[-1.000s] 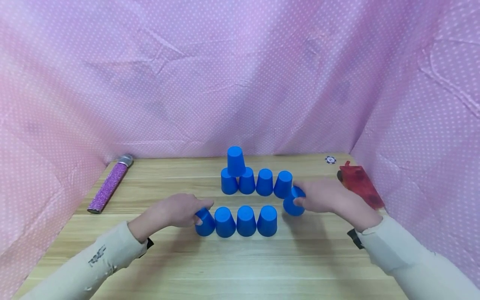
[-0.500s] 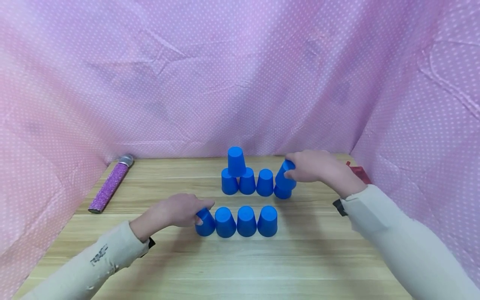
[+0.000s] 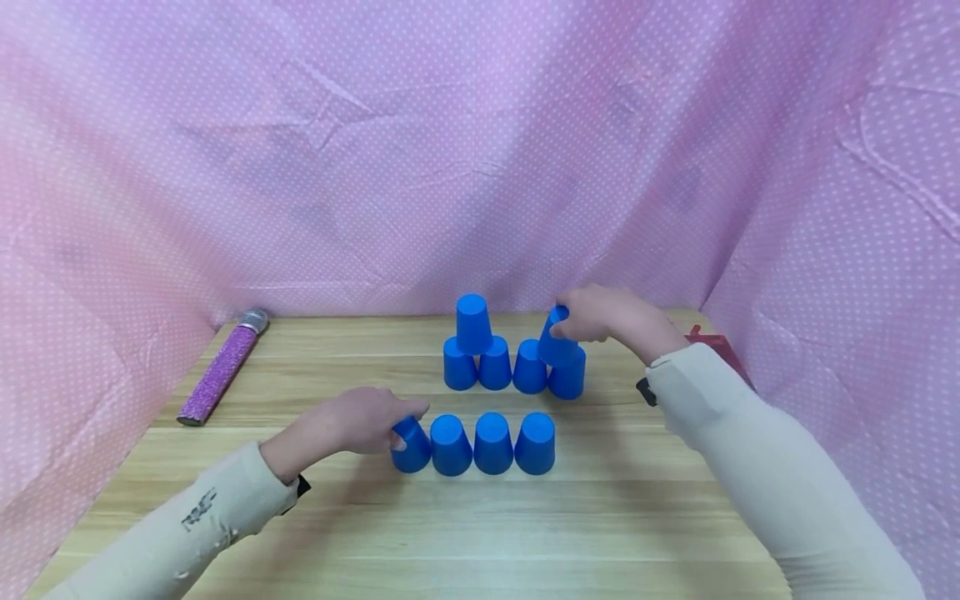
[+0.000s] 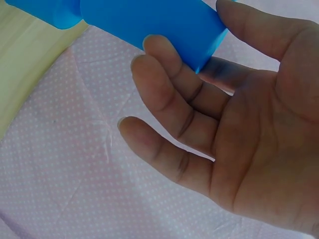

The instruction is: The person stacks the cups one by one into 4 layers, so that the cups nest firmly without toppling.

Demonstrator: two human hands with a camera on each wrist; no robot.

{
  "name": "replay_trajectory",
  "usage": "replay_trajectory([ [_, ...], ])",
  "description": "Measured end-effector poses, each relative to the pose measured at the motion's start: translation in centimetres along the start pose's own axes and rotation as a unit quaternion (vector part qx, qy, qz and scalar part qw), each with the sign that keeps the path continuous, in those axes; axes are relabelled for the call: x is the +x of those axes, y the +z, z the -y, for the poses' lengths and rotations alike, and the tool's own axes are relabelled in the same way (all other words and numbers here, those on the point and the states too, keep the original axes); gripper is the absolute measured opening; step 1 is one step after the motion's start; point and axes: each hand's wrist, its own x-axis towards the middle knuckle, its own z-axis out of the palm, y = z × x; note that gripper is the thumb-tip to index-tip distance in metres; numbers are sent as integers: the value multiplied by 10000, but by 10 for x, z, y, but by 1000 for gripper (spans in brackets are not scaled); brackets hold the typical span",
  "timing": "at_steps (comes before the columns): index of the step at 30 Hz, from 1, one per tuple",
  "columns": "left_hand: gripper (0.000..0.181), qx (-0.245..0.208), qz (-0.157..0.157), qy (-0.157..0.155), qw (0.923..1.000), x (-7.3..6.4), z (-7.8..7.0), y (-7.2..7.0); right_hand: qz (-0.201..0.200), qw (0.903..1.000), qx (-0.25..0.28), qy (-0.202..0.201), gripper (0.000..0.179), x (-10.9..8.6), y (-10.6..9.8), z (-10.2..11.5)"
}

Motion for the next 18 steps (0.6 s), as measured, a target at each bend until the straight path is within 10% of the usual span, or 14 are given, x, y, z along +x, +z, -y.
replay_trajectory([
  [18,29,-22,-4,15,10000,0,0,0,305,9985,449,31,60,21,-3,-3],
])
